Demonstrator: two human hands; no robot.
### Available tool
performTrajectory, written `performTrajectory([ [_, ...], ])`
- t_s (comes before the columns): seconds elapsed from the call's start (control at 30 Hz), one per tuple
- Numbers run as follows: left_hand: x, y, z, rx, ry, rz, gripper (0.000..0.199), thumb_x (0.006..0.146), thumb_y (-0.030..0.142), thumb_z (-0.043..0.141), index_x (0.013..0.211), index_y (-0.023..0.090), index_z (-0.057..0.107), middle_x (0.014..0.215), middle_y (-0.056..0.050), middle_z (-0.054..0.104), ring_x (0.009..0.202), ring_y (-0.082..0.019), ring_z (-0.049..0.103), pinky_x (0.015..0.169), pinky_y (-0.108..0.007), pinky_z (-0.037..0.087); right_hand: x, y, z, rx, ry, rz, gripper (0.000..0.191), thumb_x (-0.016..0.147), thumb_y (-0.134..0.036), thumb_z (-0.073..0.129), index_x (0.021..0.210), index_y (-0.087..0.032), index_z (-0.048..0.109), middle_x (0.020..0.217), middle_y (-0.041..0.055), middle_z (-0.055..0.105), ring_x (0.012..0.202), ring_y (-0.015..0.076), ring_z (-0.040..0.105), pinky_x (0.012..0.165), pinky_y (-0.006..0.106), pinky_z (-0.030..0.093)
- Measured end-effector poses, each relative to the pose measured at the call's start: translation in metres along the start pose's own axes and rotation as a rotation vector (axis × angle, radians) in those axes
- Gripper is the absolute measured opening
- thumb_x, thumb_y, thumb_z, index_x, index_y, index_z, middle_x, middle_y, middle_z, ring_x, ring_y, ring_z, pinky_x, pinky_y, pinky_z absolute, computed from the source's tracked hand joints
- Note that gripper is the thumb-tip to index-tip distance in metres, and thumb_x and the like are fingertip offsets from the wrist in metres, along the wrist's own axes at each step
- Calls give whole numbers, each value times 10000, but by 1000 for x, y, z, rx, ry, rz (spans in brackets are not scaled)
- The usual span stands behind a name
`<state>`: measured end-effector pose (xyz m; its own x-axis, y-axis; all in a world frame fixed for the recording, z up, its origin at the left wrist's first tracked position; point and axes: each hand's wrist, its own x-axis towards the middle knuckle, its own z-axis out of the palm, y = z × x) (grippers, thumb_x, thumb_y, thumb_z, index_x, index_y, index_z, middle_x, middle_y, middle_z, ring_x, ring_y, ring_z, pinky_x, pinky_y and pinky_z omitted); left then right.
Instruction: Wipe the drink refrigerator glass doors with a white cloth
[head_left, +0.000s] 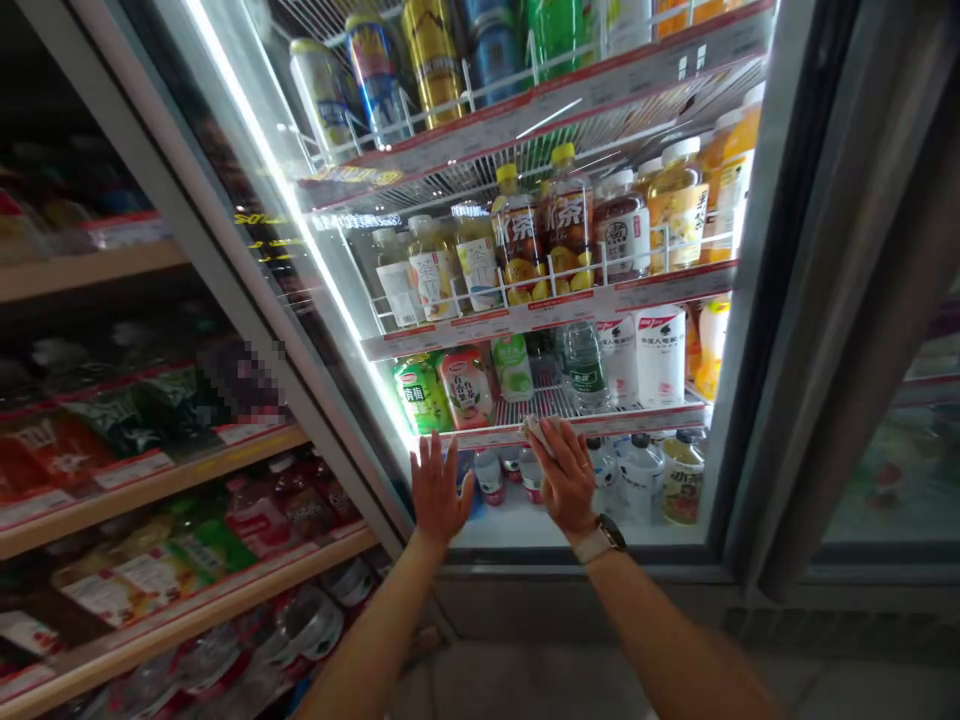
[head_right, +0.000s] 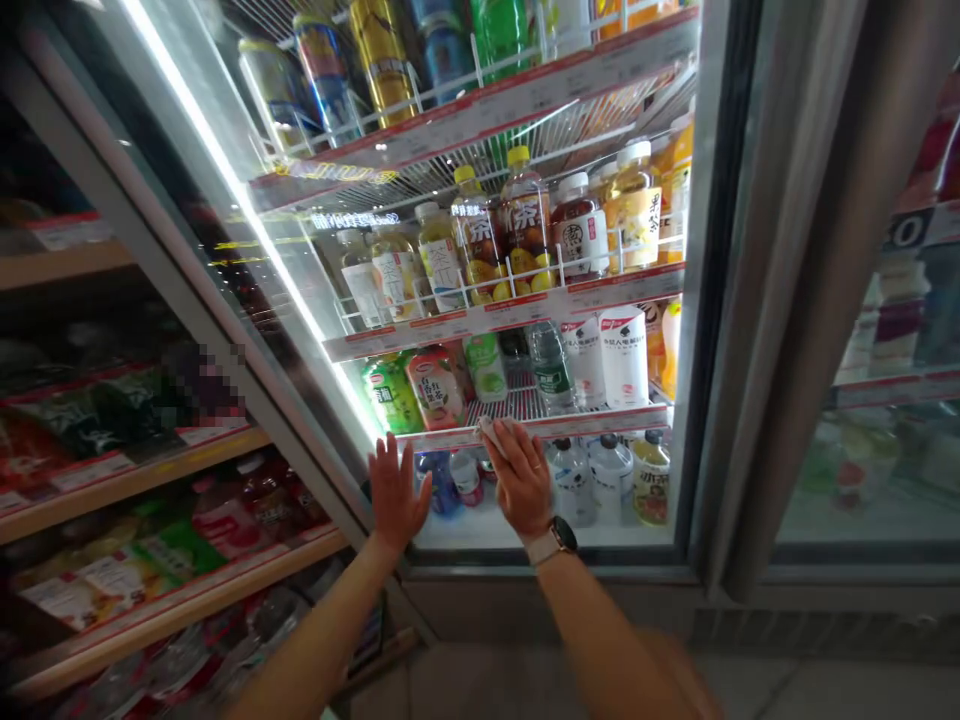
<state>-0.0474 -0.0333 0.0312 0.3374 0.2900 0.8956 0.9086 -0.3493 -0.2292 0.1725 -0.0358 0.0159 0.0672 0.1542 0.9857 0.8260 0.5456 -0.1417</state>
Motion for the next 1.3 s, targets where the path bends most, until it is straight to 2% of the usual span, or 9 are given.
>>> performTrajectory([
  [0.13, 3, -25, 6, 57, -2, -95, 729, 965, 328, 486, 1559, 210, 81, 1624, -143, 114, 1509, -284, 46, 1208, -558, 164, -3, -13, 10, -26, -44, 28, 609, 954, -98, 352, 1533, -279, 301, 1494, 50, 472, 1453, 233, 304, 1213, 455, 247],
  [0.47, -9, -42, 7, 51, -66, 4, 781, 938, 485, 510, 1557, 221, 113, 1602, -138, 240, 1503, -274, 139, 1209, -503, 204, -28, -40, 25, -45, -358, -282, 642, 887, -2, 353, 1470, -260, 434, 1438, 19, 540, 1414, 169, 386, 1200, 368, 271],
  [0.57, -12, -50, 7, 35, -94, 27, 785, 918, 523, 525, 1552, 234, 163, 1576, -126, 321, 1484, -267, 228, 1206, -478, 225, 9, -40, 24, -81, -408, -394, 628, 897, -24, 383, 1478, -260, 417, 1464, 22, 513, 1436, 170, 344, 1209, 374, 248],
  [0.73, -9, -51, 1, -21, -134, 49, 798, 895, 532, 564, 1543, 222, 217, 1553, -113, 373, 1469, -250, 279, 1205, -435, 243, 117, -54, 35, -109, -331, -462, 681, 917, -25, 357, 1536, -297, 269, 1528, -1, 429, 1467, 191, 277, 1221, 439, 236],
  [0.83, -3, -52, -7, -10, -104, -36, 820, 871, 539, 598, 1542, 253, 223, 1575, -119, 326, 1483, -304, 224, 1191, -533, 237, 164, -71, 45, -122, -257, -437, 689, 936, -32, 322, 1554, -299, 173, 1565, -9, 366, 1487, 215, 222, 1224, 475, 227],
  [0.9, 2, -54, -12, 9, -82, -154, 885, 850, 543, 624, 1552, 232, 182, 1599, -154, 245, 1490, -353, 160, 1165, -604, 242, 173, -80, 50, -139, -255, -449, 692, 941, -37, 315, 1561, -285, 133, 1581, -7, 333, 1492, 215, 203, 1227, 470, 226],
  [1.0, 4, -59, -20, -1, -107, -246, 1021, 828, 544, 653, 1561, 164, 52, 1609, -211, 137, 1491, -377, 119, 1141, -624, 278, 153, -85, 55, -141, -357, -549, 688, 934, -47, 349, 1564, -236, 149, 1586, 15, 317, 1493, 209, 198, 1225, 448, 238],
  [1.2, -13, -61, -25, -68, -244, -203, 1187, 760, 486, 753, 1551, 191, -81, 1615, -209, 64, 1488, -362, 108, 1148, -580, 313, 60, -69, 59, -7, -643, -838, 598, 939, -96, 448, 1518, -169, 318, 1498, 59, 472, 1433, 167, 346, 1151, 369, 386],
  [1.3, -21, -60, -25, -64, -257, -189, 1253, 705, 461, 810, 1550, 206, -80, 1613, -204, 80, 1489, -352, 109, 1152, -565, 317, 47, -63, 56, 18, -731, -944, 536, 957, -127, 454, 1486, -177, 385, 1471, 48, 508, 1402, 147, 395, 1121, 339, 425],
])
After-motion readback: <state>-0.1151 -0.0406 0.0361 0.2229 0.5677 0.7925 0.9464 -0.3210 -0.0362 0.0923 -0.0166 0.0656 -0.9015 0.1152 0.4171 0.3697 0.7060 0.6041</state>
